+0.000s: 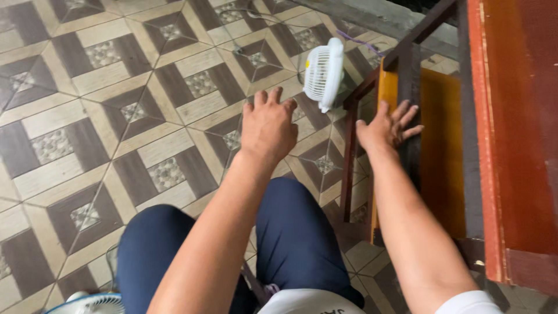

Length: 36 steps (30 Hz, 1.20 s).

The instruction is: The person sits on the floor and disassembles a white turtle-shaped fan using a screwdriver. They remove the front grille, unscrew the back cover, and separate the fan blade assembly from the housing.

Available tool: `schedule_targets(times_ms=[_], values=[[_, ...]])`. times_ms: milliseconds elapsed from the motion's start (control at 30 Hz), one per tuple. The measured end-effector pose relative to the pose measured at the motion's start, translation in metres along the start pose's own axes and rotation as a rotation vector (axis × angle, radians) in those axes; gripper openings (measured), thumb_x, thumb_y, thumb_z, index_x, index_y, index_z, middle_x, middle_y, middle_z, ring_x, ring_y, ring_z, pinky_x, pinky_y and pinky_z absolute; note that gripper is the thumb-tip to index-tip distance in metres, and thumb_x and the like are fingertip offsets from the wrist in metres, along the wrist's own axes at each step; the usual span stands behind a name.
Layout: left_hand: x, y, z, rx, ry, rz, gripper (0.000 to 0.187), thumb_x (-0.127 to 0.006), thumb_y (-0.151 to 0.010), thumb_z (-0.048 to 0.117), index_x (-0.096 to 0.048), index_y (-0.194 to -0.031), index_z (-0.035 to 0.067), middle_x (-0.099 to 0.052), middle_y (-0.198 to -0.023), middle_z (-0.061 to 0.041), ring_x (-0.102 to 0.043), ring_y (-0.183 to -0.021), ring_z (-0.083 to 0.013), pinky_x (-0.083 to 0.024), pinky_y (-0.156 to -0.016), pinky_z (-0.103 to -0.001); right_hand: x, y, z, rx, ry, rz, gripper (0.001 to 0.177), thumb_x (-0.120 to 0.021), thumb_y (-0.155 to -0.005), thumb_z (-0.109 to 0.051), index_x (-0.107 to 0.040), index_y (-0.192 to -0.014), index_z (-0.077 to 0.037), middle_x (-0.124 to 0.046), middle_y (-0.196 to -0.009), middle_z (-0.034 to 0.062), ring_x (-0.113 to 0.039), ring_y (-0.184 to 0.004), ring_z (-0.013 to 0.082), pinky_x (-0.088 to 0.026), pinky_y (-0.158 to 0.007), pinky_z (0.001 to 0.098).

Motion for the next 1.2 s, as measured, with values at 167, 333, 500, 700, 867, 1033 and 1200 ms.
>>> schedule_targets(times_ms=[167,333,500,700,867,1033,1200], values=[[0.029,-0.017,0.006,-0.013,0.054,0.075,0.046,-0.077,-0.073,0.023,-0.073,-0.119,0.018,-0.057,-0.140,-0.015,-0.050,-0.127,-0.0367,-0.044,-0.099,-0.054,0.010,-0.010,-0.010,-0.104,0.025,-0.094,0.086,-0.082,-0.074,-0.049,-0.045,-0.150,-0.031,-0.013,-0.171,0.0155,-0.011,-0.150,0.0473,-0.006,-0.110,0.0802],[0.006,-0.025,-0.004,0.017,0.041,0.005,0.044,-0.074,-0.077,0.021,-0.071,-0.121,0.016,-0.058,-0.137,-0.014,-0.052,-0.125,-0.0355,-0.045,-0.097,-0.053,0.018,-0.008,-0.019,-0.094,0.072,-0.105,0.091,-0.083,-0.073,-0.055,-0.045,-0.153,-0.032,-0.025,-0.167,0.0132,-0.015,-0.151,0.0507,-0.012,-0.112,0.0804],[-0.008,-0.046,-0.011,-0.028,0.035,-0.002,0.043,-0.072,-0.076,0.020,-0.072,-0.119,0.016,-0.061,-0.132,-0.012,-0.054,-0.122,-0.0341,-0.046,-0.095,-0.051,0.012,-0.011,-0.024,-0.116,0.087,-0.144,0.094,-0.084,-0.070,-0.057,-0.045,-0.152,-0.032,-0.032,-0.161,0.0127,-0.013,-0.149,0.0521,-0.010,-0.109,0.0809],[-0.006,-0.075,0.008,0.006,0.096,-0.165,0.039,-0.067,-0.083,0.016,-0.070,-0.121,0.013,-0.064,-0.121,-0.014,-0.060,-0.111,-0.0342,-0.048,-0.091,-0.053,0.017,-0.013,-0.027,-0.126,0.094,-0.181,0.086,-0.083,-0.074,-0.052,-0.048,-0.150,-0.031,-0.038,-0.157,0.0130,-0.018,-0.148,0.0509,-0.013,-0.111,0.0782],[-0.010,-0.091,0.010,0.007,0.155,-0.184,0.036,-0.069,-0.078,0.020,-0.072,-0.113,0.014,-0.067,-0.114,-0.013,-0.064,-0.107,-0.0333,-0.050,-0.088,-0.053,-0.007,-0.029,-0.031,0.101,0.083,-0.038,0.082,-0.082,-0.079,-0.044,-0.050,-0.150,-0.019,-0.042,-0.151,0.0186,-0.033,-0.143,0.0410,-0.016,-0.111,0.0762],[-0.024,-0.106,-0.022,0.057,0.234,-0.112,0.033,-0.069,-0.080,0.019,-0.072,-0.112,0.012,-0.069,-0.113,-0.012,-0.067,-0.104,-0.0335,-0.051,-0.087,-0.053,-0.079,-0.071,-0.045,0.238,-0.331,-0.207,0.076,-0.080,-0.084,-0.034,-0.049,-0.151,-0.015,-0.041,-0.156,0.0179,-0.043,-0.143,0.0401,-0.037,-0.117,0.0490],[-0.036,-0.128,-0.041,0.105,0.148,-0.153,0.027,-0.067,-0.082,0.019,-0.073,-0.107,0.011,-0.069,-0.113,-0.011,-0.067,-0.105,-0.0317,-0.052,-0.087,-0.052,-0.122,-0.118,-0.057,0.250,-0.284,-0.245,0.082,-0.084,-0.082,-0.033,-0.046,-0.152,-0.013,-0.023,-0.163,0.0268,-0.038,-0.145,0.0463,-0.036,-0.118,0.0494]])
Point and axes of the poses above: each hand's wrist, its own y-axis away from the middle knuckle, its own x-axis out of the back of the hand, z = x × y, the point moved 2 cm from there along -y, towards the middle knuckle
